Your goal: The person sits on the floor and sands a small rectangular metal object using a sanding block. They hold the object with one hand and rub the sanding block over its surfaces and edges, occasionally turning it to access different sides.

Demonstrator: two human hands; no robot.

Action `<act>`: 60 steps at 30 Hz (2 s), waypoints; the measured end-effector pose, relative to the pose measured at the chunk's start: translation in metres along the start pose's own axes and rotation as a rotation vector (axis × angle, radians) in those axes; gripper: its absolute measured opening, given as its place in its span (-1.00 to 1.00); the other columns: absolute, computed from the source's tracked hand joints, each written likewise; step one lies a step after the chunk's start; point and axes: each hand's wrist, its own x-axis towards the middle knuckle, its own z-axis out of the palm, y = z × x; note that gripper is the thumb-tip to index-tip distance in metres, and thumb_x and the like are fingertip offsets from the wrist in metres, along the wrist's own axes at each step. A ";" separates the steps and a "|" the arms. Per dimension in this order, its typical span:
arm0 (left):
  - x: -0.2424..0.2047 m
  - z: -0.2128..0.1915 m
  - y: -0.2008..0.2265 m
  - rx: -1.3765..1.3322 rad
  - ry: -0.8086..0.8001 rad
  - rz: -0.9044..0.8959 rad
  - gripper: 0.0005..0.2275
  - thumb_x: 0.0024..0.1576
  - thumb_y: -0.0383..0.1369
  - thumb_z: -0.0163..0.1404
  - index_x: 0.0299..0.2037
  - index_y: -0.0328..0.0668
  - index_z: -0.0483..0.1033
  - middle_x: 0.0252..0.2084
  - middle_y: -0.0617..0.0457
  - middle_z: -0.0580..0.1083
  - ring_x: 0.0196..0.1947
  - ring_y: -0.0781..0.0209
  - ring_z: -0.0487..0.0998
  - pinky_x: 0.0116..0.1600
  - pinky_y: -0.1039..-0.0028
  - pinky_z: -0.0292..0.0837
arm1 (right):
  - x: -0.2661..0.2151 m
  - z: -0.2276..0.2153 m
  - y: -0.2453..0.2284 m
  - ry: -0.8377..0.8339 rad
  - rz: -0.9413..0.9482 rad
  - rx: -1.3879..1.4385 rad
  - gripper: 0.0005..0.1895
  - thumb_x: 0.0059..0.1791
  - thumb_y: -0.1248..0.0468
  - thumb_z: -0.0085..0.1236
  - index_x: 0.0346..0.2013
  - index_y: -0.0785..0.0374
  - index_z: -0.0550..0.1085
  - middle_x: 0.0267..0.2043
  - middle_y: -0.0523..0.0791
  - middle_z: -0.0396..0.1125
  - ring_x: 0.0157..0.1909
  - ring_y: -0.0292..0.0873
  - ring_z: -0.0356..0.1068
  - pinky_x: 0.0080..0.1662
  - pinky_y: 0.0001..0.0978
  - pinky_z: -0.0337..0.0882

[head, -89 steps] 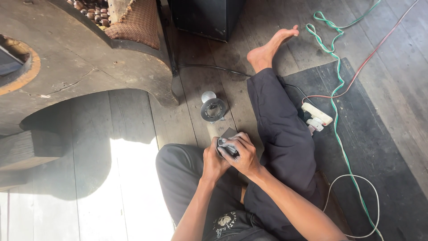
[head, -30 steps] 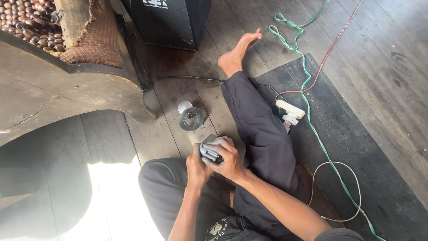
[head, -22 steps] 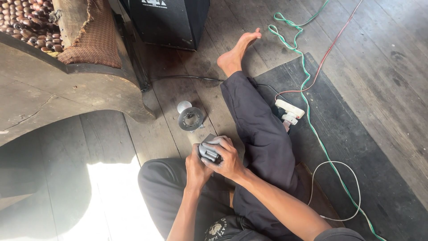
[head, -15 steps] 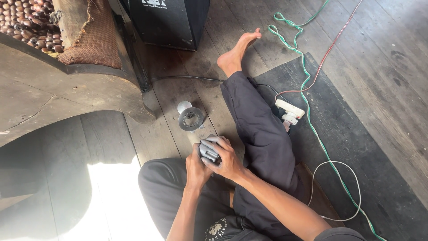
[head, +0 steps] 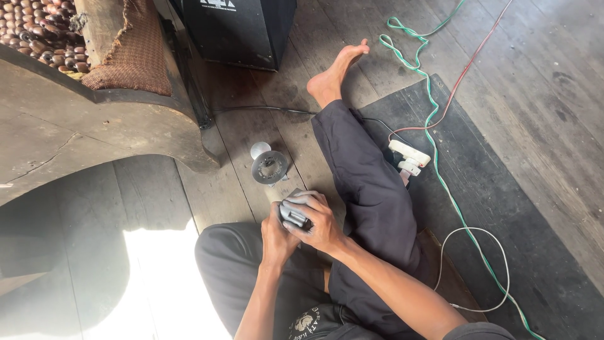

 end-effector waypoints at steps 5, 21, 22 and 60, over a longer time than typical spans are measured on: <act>0.000 0.002 -0.001 0.028 0.006 0.003 -0.62 -0.09 -0.23 0.28 -0.27 -0.15 0.32 -0.62 -0.16 0.44 -0.66 -0.15 0.52 -0.54 0.23 0.33 | 0.002 -0.001 -0.001 -0.007 0.009 0.022 -0.65 -0.13 0.21 0.39 -0.07 0.19 0.60 -0.06 -0.10 0.45 0.03 0.01 0.44 0.06 -0.16 0.38; -0.001 -0.001 0.003 -0.006 -0.003 0.022 -0.64 -0.09 -0.26 0.28 -0.29 -0.16 0.31 -0.62 -0.16 0.45 -0.67 -0.12 0.51 -0.53 0.23 0.34 | 0.001 -0.001 -0.002 0.009 -0.023 0.019 -0.65 -0.15 0.22 0.40 -0.09 0.17 0.62 -0.11 -0.14 0.47 0.01 -0.05 0.46 0.05 -0.20 0.39; -0.003 0.001 -0.002 -0.005 -0.004 0.021 -0.64 -0.09 -0.26 0.28 -0.29 -0.16 0.31 -0.62 -0.16 0.45 -0.67 -0.12 0.51 -0.53 0.23 0.34 | -0.002 0.002 0.001 0.009 -0.022 0.020 -0.65 -0.15 0.22 0.40 -0.09 0.17 0.62 -0.11 -0.14 0.47 0.01 -0.05 0.46 0.05 -0.20 0.39; 0.001 0.000 0.003 0.010 -0.027 0.039 -0.63 -0.11 -0.26 0.30 -0.28 -0.15 0.33 -0.63 -0.11 0.44 -0.67 -0.08 0.49 -0.52 0.26 0.32 | -0.002 0.002 0.002 0.028 0.040 0.077 -0.51 -0.15 0.16 0.41 0.02 0.25 0.57 0.01 -0.02 0.47 0.03 0.06 0.46 0.09 -0.10 0.40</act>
